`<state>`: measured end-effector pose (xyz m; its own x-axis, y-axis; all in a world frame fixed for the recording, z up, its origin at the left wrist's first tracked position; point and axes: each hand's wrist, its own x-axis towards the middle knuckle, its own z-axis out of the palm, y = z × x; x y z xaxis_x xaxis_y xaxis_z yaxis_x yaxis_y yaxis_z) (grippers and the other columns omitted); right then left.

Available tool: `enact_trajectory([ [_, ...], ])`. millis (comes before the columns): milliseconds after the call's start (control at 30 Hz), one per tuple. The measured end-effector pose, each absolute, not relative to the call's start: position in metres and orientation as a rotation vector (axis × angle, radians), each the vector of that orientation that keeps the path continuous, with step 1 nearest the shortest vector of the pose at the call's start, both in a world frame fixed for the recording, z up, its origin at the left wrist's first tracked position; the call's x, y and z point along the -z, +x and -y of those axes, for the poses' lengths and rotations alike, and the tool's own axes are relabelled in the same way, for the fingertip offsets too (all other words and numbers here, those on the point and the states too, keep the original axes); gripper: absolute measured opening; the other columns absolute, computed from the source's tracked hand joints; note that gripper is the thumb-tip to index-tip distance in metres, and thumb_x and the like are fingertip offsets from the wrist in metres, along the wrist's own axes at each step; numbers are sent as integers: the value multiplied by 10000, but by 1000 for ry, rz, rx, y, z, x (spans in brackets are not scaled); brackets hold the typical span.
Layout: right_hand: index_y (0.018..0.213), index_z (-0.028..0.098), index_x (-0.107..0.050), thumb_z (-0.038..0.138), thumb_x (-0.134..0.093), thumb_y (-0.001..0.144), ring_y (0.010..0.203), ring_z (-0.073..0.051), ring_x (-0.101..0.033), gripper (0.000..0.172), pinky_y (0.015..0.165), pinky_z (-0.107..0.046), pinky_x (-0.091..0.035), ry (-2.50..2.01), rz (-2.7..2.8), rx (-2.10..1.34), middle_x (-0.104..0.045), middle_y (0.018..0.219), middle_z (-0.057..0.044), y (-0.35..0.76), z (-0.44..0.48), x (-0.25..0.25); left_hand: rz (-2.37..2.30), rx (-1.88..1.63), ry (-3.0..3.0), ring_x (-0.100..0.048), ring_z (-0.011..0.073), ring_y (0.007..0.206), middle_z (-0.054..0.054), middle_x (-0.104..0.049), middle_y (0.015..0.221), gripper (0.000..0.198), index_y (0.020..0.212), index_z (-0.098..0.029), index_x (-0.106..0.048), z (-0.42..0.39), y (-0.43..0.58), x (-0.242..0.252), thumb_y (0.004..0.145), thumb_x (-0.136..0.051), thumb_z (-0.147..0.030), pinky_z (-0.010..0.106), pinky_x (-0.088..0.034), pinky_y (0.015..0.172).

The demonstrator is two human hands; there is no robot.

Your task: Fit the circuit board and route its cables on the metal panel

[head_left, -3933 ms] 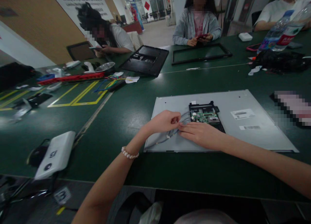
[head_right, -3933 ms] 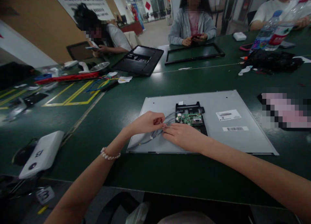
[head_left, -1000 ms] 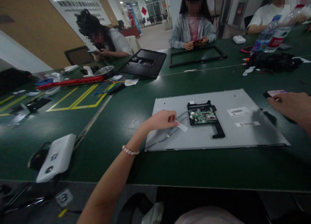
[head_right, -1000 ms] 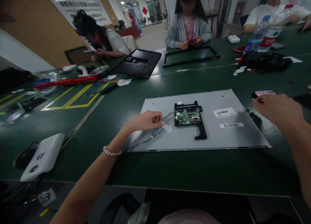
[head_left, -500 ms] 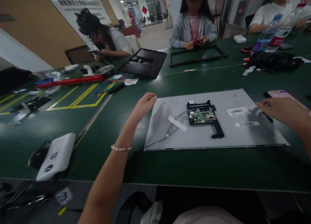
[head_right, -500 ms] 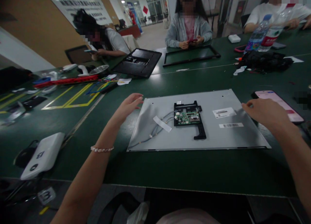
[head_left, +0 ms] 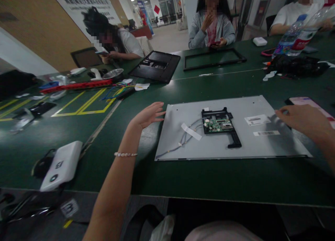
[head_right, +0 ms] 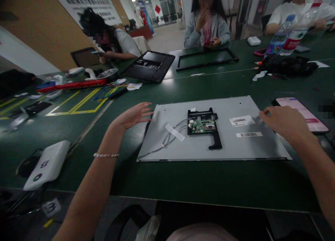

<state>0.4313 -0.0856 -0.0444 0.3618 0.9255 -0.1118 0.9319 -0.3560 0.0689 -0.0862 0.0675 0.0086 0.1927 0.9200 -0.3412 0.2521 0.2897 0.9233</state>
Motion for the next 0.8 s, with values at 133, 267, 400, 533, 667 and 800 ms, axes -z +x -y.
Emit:
enact_trajectory([
  [133,1105,188,-687,496,-303,938,805,-304,-635,520,668,-386,-406,2457,-1802,24,-709,969,-160,419,85,45,-1472,-653,1401,-522,300,1265,103,-489,1422,493,1222,-256,-542,-64,-83,-8,793,-679,-456,462,-465,997],
  [267,1058,171,-695,462,-327,946,777,-284,-627,483,658,-371,-396,2406,-1938,24,-708,916,-155,409,83,45,-1665,-618,1670,-408,317,1359,125,-456,1463,590,1343,-225,-481,-60,-76,-8,826,-595,-486,459,-383,1076],
  [400,1015,163,-709,423,-368,951,756,-255,-623,433,669,-361,-386,2385,-2018,101,-707,910,-148,399,83,42,-1698,-608,1800,-436,307,1336,128,-483,1445,628,1393,-206,-444,-62,-73,-5,844,-544,-494,435,-352,1098],
  [533,1080,161,-705,411,-401,950,771,-247,-623,415,682,-361,-386,2411,-2068,166,-707,951,-157,391,83,39,-1732,-562,1791,-477,293,1301,112,-501,1434,621,1397,-225,-442,-67,-78,0,855,-522,-517,418,-383,1072],
  [667,1078,129,-687,437,-401,953,757,-236,-611,438,669,-350,-398,2369,-2145,213,-684,933,-157,386,82,41,-1763,-481,1795,-520,282,1253,124,-537,1386,628,1389,-180,-441,-76,-87,9,865,-485,-523,382,-420,1034],
  [800,1062,112,-666,484,-398,942,742,-233,-597,473,648,-345,-408,2332,-2202,202,-653,920,-148,382,82,44,-1937,-431,1976,-456,314,1304,190,-474,1426,597,1354,-115,-462,-90,-95,19,862,-496,-454,434,-365,1076],
])
